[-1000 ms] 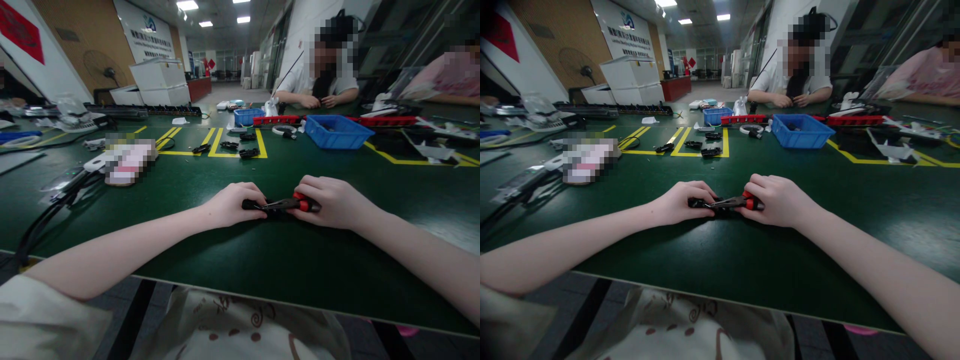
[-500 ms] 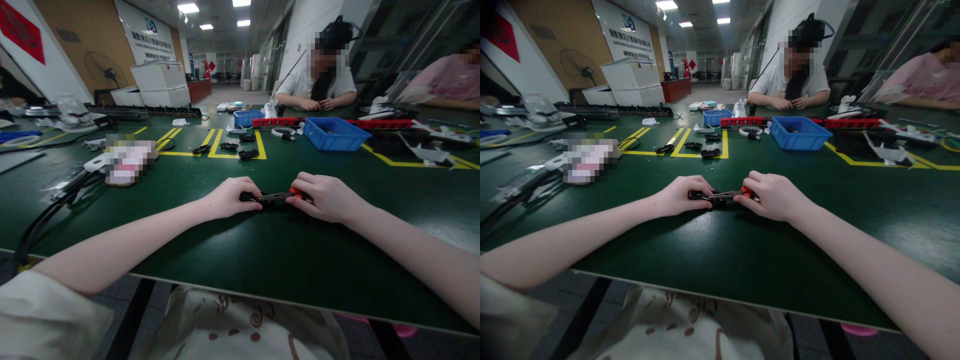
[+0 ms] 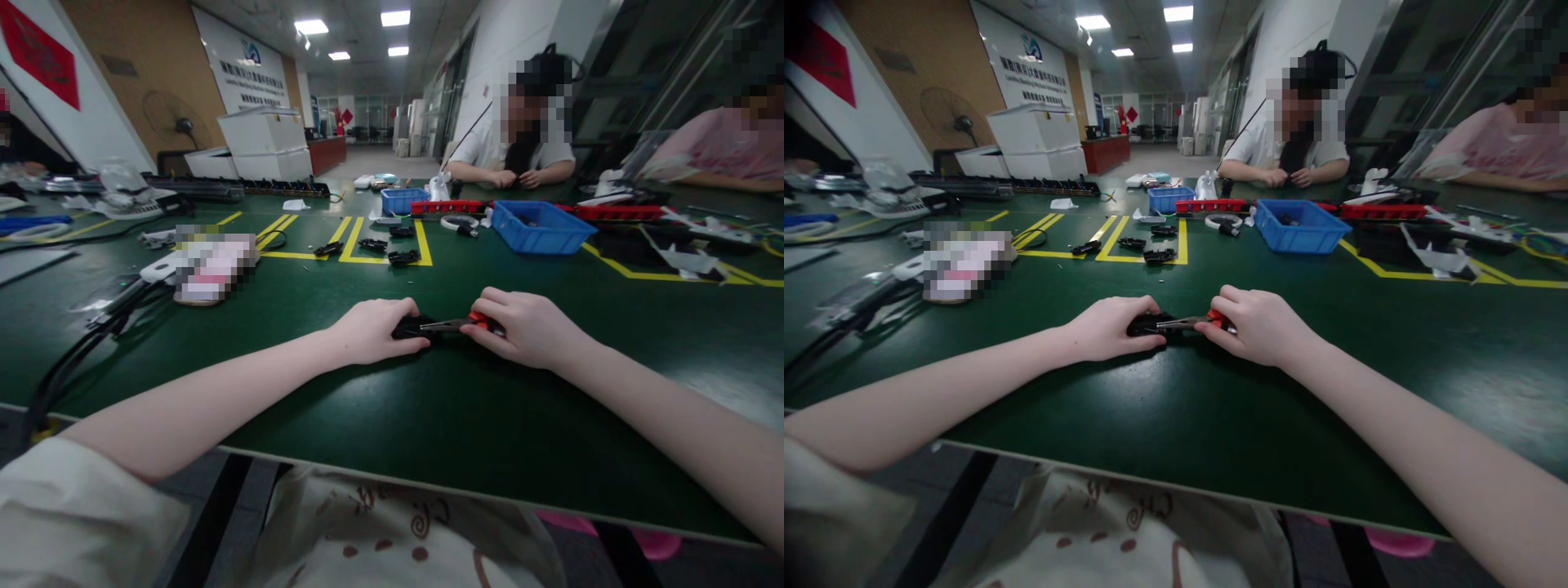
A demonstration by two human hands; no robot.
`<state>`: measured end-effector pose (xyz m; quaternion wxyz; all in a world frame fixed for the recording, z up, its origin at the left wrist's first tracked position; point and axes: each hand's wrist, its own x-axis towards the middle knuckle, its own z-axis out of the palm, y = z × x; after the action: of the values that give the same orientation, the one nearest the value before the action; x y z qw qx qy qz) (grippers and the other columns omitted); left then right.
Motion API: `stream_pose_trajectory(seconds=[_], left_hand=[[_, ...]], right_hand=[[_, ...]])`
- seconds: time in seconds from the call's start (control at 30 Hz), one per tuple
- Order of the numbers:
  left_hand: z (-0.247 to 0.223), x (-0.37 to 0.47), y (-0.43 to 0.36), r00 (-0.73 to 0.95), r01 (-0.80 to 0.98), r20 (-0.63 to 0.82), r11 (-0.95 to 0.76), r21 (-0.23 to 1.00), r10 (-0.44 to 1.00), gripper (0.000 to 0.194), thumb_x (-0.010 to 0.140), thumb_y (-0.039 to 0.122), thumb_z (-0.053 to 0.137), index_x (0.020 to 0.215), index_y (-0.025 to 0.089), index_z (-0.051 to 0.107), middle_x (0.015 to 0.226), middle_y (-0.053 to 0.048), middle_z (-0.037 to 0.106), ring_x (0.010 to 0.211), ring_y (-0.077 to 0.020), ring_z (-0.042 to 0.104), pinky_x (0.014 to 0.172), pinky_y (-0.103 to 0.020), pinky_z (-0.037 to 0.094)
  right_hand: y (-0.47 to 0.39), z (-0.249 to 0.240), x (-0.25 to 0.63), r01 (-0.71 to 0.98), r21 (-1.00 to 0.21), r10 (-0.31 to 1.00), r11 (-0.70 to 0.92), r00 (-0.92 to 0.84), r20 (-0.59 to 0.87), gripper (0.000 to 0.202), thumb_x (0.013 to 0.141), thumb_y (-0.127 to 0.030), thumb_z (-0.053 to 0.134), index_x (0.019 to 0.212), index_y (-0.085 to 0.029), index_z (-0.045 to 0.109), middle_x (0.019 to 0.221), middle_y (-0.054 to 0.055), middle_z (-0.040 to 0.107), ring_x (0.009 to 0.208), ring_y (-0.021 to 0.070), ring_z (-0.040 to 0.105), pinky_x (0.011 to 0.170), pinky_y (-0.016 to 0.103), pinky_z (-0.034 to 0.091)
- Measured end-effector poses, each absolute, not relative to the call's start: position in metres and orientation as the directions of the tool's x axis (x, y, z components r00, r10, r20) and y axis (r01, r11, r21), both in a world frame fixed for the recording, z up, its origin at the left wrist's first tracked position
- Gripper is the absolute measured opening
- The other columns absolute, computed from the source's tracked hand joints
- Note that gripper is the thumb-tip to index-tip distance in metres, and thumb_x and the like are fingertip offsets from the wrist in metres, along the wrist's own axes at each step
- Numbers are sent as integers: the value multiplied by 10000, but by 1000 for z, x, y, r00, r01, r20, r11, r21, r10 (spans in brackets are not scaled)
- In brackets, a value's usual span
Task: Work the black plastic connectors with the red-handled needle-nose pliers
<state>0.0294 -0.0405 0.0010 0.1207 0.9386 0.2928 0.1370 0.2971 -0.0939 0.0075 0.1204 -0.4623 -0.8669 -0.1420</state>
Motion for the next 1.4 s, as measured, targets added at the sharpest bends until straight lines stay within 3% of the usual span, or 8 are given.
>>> stream_pose_trajectory(seconds=[0.3,0.77,1.07,1.4], left_hand=[[10,49,-35,778,615,86,-782,96,623,465,931,649,516,1084,212,553,912,-67,739,802,-277,717,597,-292,416],[11,70,-28,764,632,110,-772,73,636,544,897,726,503,1087,225,594,957,-72,748,883,-294,726,697,-326,488],[8,65,-30,787,604,132,-796,35,603,504,931,695,472,1092,228,572,929,-63,747,830,-277,729,644,-303,459],[8,64,-29,809,574,125,-818,42,574,519,954,707,425,1058,216,554,887,-70,744,796,-272,728,584,-284,410]], right_hand=[[-91,8,295,862,130,802,490,-504,321,484,1003,-548,380,819,-169,619,828,81,612,631,149,523,587,294,340],[-87,5,306,863,189,790,468,-504,349,478,1002,-549,380,827,-179,628,837,83,619,647,161,519,601,306,329],[-86,3,309,852,211,736,480,-521,431,440,999,-542,403,904,-176,629,892,99,652,717,190,559,657,321,378],[-89,7,312,861,119,738,494,-488,466,382,1025,-405,354,925,-177,645,918,118,651,821,225,573,729,351,432]])
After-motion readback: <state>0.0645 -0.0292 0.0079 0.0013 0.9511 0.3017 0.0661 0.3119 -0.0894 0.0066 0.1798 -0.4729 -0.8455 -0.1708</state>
